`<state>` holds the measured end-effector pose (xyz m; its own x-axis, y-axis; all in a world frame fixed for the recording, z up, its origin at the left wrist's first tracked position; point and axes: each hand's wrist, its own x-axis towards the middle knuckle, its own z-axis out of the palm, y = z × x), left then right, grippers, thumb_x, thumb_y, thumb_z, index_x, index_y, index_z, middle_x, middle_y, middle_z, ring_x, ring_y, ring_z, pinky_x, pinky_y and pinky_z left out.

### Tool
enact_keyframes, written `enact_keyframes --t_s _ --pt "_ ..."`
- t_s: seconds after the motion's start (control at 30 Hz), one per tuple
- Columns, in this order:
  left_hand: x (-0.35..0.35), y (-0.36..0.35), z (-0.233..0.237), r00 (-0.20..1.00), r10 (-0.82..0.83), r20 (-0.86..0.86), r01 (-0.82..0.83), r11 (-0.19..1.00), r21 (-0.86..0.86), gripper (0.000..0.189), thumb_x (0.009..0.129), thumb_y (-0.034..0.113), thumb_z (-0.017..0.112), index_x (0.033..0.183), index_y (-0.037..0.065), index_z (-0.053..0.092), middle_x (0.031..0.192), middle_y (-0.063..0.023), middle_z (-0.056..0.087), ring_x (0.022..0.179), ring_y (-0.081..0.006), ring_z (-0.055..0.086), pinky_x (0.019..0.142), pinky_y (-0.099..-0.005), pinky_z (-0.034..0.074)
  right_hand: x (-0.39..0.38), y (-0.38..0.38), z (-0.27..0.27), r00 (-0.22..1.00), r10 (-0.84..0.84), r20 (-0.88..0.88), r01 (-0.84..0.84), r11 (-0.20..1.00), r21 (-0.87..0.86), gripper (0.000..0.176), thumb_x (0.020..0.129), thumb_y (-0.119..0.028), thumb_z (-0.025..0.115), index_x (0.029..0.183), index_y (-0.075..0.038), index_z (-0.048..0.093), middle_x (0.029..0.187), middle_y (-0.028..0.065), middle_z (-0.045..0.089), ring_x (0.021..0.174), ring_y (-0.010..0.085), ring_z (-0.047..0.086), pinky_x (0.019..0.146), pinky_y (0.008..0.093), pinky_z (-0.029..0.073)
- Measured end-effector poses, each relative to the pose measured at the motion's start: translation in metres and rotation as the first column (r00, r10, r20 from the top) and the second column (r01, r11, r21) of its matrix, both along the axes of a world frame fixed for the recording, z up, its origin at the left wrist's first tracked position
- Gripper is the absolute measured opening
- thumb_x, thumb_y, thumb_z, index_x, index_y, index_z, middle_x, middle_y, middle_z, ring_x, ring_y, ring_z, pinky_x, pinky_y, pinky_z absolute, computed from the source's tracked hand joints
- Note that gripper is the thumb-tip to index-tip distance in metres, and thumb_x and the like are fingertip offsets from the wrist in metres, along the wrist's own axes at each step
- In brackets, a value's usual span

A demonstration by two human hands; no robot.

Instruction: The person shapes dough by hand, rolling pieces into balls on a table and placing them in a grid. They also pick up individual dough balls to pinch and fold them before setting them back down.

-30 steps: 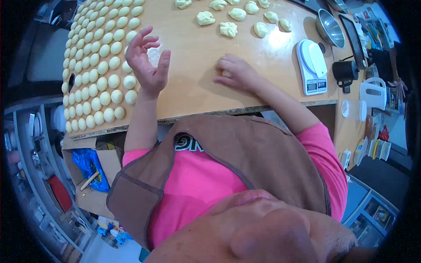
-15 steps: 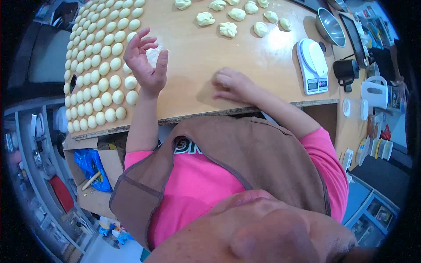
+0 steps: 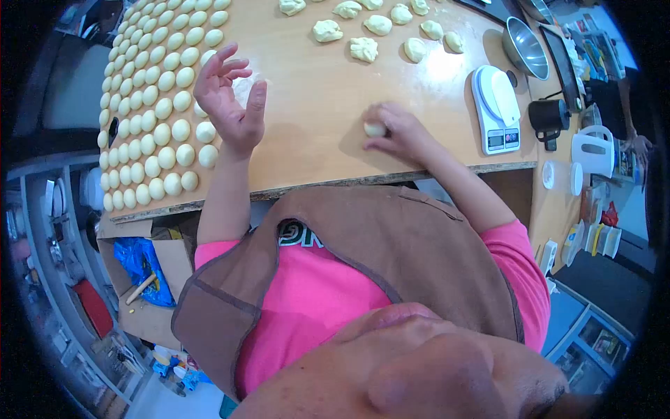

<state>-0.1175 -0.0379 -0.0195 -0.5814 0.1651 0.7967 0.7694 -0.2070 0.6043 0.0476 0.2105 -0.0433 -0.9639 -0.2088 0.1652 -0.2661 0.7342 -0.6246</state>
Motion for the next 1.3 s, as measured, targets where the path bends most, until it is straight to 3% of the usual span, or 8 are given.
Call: enact_keyframes --t_s 0.3,0.43,0.63,0.77,0.97,1.07,1.17,1.3 --pt "-0.003 -0.002 -0.004 1.0 0.027 0.005 -0.027 0.999 -0.021 0.066 0.083 0.011 0.068 0.134 0.006 0.026 0.129 -0.0225 0.045 0.099 -0.0215 0.054 0.082 -0.033 0.047 0.01 -0.012 -0.007 0.992 0.126 -0.027 -0.126 0.991 -0.035 0.049 0.073 -0.027 0.077 0.11 -0.005 0.054 0.102 0.0154 0.06 0.098 0.0341 0.057 0.086 0.0396 0.046" --pt "0.002 0.003 -0.005 0.999 -0.022 -0.035 0.022 1.0 -0.014 0.064 0.084 0.008 0.065 0.134 0.006 0.026 0.13 -0.0216 0.045 0.101 -0.0225 0.054 0.084 -0.034 0.048 -0.007 -0.017 0.002 0.996 -0.073 0.056 0.073 0.997 0.005 0.044 0.073 -0.026 0.076 0.106 -0.005 0.055 0.1 0.0146 0.058 0.096 0.0347 0.057 0.082 0.0411 0.047" --pt "-0.002 0.0 -0.006 1.0 0.009 -0.018 -0.011 0.997 -0.08 0.066 0.084 0.008 0.065 0.135 0.005 0.024 0.13 -0.0213 0.045 0.1 -0.0222 0.054 0.084 -0.0338 0.048 0.012 -0.02 -0.001 0.99 0.128 -0.052 -0.132 0.988 -0.086 0.045 0.072 -0.024 0.077 0.106 -0.005 0.055 0.1 0.015 0.058 0.096 0.0346 0.057 0.082 0.0406 0.047" --pt "0.0 0.004 -0.005 1.0 -0.011 0.004 0.011 1.0 -0.014 0.065 0.083 0.01 0.067 0.133 0.003 0.027 0.128 -0.0209 0.045 0.099 -0.0215 0.053 0.082 -0.0336 0.047 0.001 -0.008 0.008 0.995 -0.071 0.069 0.071 0.997 0.001 0.045 0.072 -0.022 0.078 0.106 -0.004 0.055 0.101 0.0142 0.06 0.095 0.0344 0.058 0.083 0.0405 0.048" --pt "0.006 0.003 -0.007 1.0 -0.025 0.006 0.026 0.987 -0.16 0.064 0.083 0.008 0.065 0.135 0.007 0.028 0.131 -0.0201 0.044 0.101 -0.0209 0.054 0.085 -0.0335 0.047 0.005 -0.043 0.016 0.998 0.063 0.019 -0.063 0.998 -0.016 0.053 0.076 -0.023 0.074 0.119 -0.004 0.051 0.113 0.0167 0.057 0.109 0.0344 0.053 0.092 0.0401 0.045" --pt "0.016 0.008 -0.002 0.999 -0.029 0.043 0.034 0.993 -0.111 0.064 0.083 0.008 0.066 0.135 0.007 0.028 0.132 -0.0199 0.043 0.105 -0.021 0.052 0.087 -0.0339 0.046 0.043 -0.036 0.027 0.997 -0.037 0.065 0.035 0.999 0.029 0.054 0.076 -0.02 0.075 0.12 -0.003 0.049 0.118 0.0178 0.056 0.113 0.0339 0.052 0.094 0.0396 0.044" --pt "0.045 0.02 0.01 0.974 -0.165 0.155 0.174 0.984 -0.043 0.066 0.085 0.014 0.065 0.138 0.008 0.026 0.135 -0.0184 0.041 0.11 -0.0219 0.049 0.09 -0.0346 0.044 0.054 -0.028 0.052 0.916 -0.23 0.329 0.19 0.97 0.148 0.053 0.074 -0.017 0.076 0.117 -0.003 0.049 0.116 0.0179 0.057 0.11 0.0329 0.056 0.091 0.0397 0.047" --pt "0.09 0.034 0.012 0.624 -0.497 0.604 0.556 0.824 0.104 0.069 0.089 0.025 0.061 0.142 0.005 0.021 0.139 -0.0171 0.037 0.122 -0.0252 0.044 0.096 -0.0357 0.042 0.045 -0.021 0.057 0.898 -0.325 0.296 0.353 0.934 -0.047 0.051 0.071 -0.011 0.08 0.112 -0.003 0.05 0.103 0.0139 0.063 0.099 0.027 0.064 0.08 0.0359 0.052"
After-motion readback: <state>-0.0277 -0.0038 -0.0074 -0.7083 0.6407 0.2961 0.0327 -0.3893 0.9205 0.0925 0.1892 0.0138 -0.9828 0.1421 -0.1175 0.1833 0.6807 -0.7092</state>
